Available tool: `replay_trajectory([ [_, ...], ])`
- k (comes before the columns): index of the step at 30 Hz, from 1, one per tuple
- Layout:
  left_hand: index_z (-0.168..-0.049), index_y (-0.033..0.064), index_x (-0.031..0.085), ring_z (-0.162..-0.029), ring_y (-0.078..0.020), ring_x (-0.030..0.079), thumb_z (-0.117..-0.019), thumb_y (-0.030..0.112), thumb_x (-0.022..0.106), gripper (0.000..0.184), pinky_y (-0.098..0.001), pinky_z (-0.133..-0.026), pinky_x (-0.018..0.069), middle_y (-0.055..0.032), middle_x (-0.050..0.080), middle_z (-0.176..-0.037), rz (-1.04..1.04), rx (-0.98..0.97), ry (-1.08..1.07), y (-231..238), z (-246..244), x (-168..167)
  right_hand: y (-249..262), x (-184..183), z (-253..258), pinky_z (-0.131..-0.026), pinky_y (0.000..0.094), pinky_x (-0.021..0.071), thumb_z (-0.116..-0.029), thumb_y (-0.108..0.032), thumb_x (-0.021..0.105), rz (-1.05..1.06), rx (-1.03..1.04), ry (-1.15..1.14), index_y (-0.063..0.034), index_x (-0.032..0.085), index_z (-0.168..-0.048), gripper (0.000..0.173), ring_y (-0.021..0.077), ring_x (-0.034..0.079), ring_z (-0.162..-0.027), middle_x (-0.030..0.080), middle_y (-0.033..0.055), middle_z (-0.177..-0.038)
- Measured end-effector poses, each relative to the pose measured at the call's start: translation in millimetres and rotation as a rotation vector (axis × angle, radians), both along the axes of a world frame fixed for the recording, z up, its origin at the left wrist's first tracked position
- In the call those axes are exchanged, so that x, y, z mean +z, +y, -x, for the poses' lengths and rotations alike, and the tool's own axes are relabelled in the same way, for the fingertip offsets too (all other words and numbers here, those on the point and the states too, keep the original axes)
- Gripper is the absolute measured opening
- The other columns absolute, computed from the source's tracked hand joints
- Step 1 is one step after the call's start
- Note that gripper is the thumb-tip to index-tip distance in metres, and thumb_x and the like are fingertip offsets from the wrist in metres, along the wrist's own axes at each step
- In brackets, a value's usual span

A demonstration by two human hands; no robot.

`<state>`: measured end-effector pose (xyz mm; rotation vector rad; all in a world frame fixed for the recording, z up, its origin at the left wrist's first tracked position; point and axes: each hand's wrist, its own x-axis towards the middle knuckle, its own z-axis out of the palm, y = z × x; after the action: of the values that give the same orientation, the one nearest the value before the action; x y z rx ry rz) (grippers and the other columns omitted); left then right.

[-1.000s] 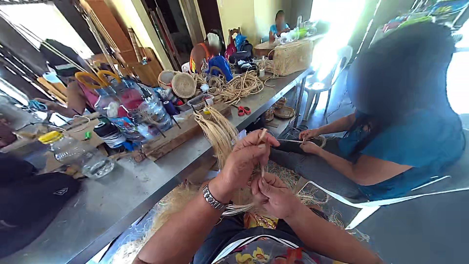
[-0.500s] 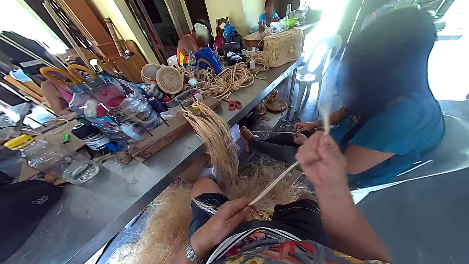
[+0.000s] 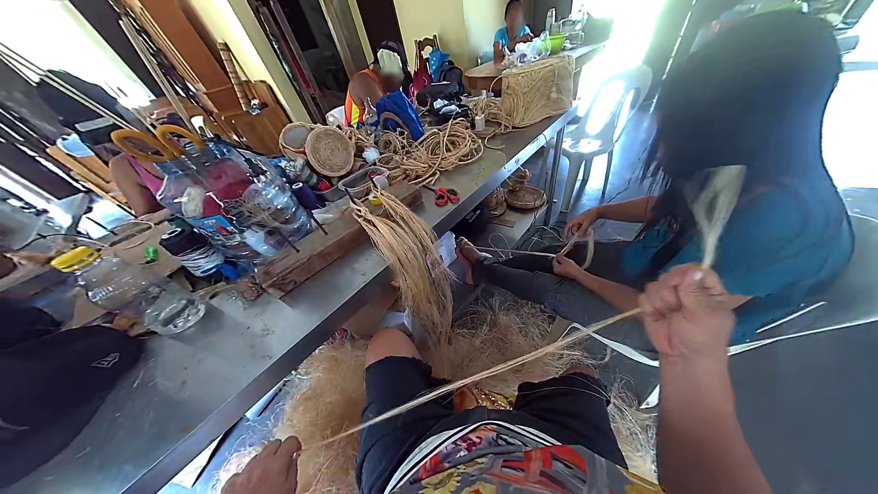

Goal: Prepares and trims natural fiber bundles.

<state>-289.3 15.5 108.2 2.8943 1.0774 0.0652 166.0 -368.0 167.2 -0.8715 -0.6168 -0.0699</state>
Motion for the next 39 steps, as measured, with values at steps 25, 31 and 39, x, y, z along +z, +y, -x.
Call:
replay_trajectory([
  [25,-0.097,0.0129,0.060,-0.047,0.0025,0.031,-0.1044,0.015,0.035,0.026,-0.0133,-0.045,0.0260,0.0113,0.037,-0.059,1.778,-0.408,-0.626,-134,-248,27,132,6,69,-0.047,0.0159,0.0330,-0.1097,-0.025,0.042,-0.116,0.643,0.117,-0.0216,0.059,-0.086,0.030,-0.0013,0.039,-0.049,0.045,-0.0125,-0.059],
  [31,-0.091,0.0141,0.057,-0.045,0.0019,0.031,-0.1045,0.012,0.037,0.025,-0.0131,-0.044,0.0267,0.0103,0.037,-0.057,1.763,-0.299,-0.691,-136,-247,16,137,-7,65,-0.050,0.0173,0.0383,-0.1109,-0.027,0.038,-0.029,0.657,0.144,-0.0201,0.061,-0.093,0.030,0.0005,0.045,-0.053,0.050,-0.0109,-0.064],
  [39,-0.087,0.0149,0.055,-0.043,0.0020,0.030,-0.1050,0.010,0.036,0.027,-0.0131,-0.042,0.0257,0.0104,0.036,-0.056,1.823,-0.212,-0.732,-133,-248,12,139,-14,69,-0.080,0.0366,0.0599,-0.1113,-0.029,0.035,0.039,0.658,0.204,-0.0199,0.064,-0.101,0.032,0.0098,0.065,-0.073,0.061,-0.0069,-0.076],
])
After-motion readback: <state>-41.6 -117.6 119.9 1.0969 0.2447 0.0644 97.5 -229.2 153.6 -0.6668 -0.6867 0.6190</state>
